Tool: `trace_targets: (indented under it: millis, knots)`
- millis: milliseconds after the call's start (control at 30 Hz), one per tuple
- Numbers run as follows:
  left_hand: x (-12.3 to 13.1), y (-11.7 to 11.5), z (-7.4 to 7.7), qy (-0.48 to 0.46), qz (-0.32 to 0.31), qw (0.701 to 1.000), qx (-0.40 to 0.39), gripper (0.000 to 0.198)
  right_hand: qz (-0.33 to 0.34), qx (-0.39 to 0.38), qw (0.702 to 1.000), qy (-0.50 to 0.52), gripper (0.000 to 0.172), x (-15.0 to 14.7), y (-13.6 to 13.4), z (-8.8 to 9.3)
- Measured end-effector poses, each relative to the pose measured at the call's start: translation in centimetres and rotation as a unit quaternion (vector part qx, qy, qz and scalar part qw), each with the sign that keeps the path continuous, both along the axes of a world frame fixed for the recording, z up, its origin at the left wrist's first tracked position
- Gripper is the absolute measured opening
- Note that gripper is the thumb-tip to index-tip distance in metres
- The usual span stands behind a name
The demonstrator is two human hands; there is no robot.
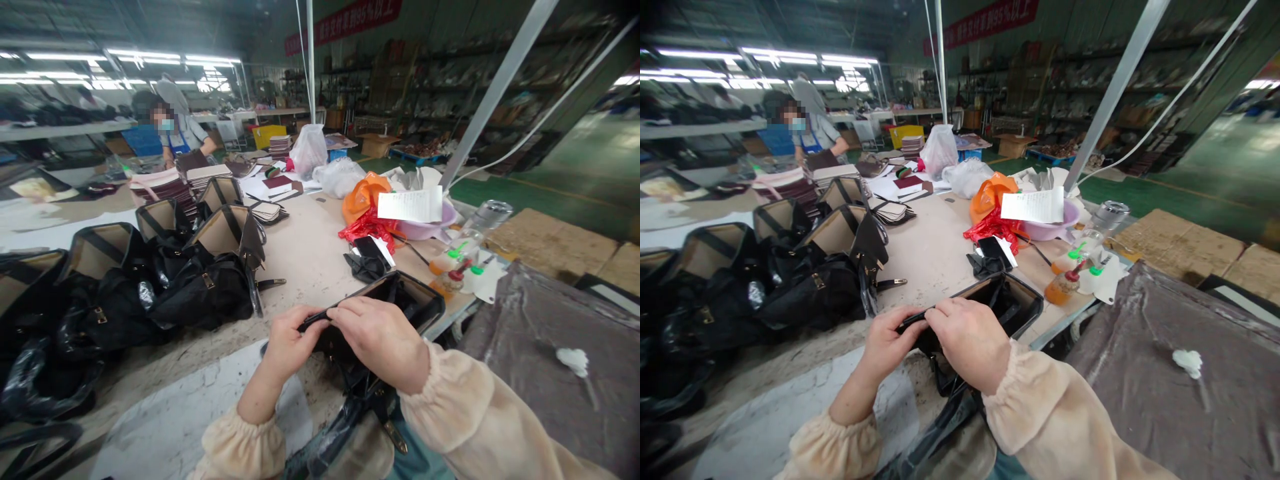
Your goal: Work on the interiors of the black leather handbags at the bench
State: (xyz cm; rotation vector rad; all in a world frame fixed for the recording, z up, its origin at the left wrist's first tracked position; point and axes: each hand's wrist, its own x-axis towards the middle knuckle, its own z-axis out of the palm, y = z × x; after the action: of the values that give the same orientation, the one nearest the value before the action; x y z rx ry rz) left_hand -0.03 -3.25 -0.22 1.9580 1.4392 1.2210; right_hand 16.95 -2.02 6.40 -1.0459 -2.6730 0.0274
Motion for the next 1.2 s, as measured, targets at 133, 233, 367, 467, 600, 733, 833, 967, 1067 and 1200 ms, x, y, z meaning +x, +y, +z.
trace_targets:
  millis: [133, 233, 367, 467, 600, 733, 833, 967, 1067, 1200]
  knots:
    - [-0.02, 0.00, -0.09, 0.003, 0.009, 1.000, 0.000, 0.015, 0.012, 0.015, 1.000, -0.009, 0.019, -0.14, 0.05, -0.19]
    - [-0.08, -0.03, -0.16, 0.001, 0.009, 1.000, 0.000, 0.015, 0.012, 0.016, 1.000, -0.005, 0.020, -0.17, 0.08, -0.26]
    - [-0.12, -0.04, -0.14, 0.000, 0.001, 1.000, -0.009, 0.015, 0.018, 0.009, 1.000, 0.002, 0.020, -0.10, 0.11, -0.29]
    - [-0.13, -0.05, -0.08, 0.003, -0.006, 1.000, -0.007, 0.015, 0.015, -0.003, 1.000, 0.003, 0.020, -0.05, 0.16, -0.23]
    - [-0.16, -0.16, 0.01, 0.007, -0.014, 1.000, 0.007, 0.015, 0.009, -0.001, 1.000, -0.002, 0.020, -0.14, 0.31, -0.11]
    - [-0.16, -0.32, 0.04, 0.007, -0.026, 1.000, 0.007, 0.015, 0.000, 0.009, 1.000, -0.010, 0.018, -0.49, 0.54, -0.06]
    - [-0.19, -0.36, 0.02, 0.009, -0.030, 1.000, -0.003, 0.014, -0.006, 0.024, 1.000, -0.017, 0.018, -0.78, 0.63, -0.07]
    - [-0.20, -0.33, 0.00, 0.004, -0.039, 0.999, -0.016, 0.013, 0.002, 0.038, 0.999, -0.025, 0.017, -0.97, 0.63, -0.16]
    - [-0.19, -0.32, -0.03, -0.002, -0.039, 0.999, -0.019, 0.013, 0.002, 0.037, 0.999, -0.028, 0.016, -0.96, 0.72, -0.31]
    - [-0.19, -0.33, -0.08, -0.002, -0.042, 0.999, -0.019, 0.013, -0.012, 0.025, 0.999, -0.020, 0.016, -0.91, 0.91, -0.52]
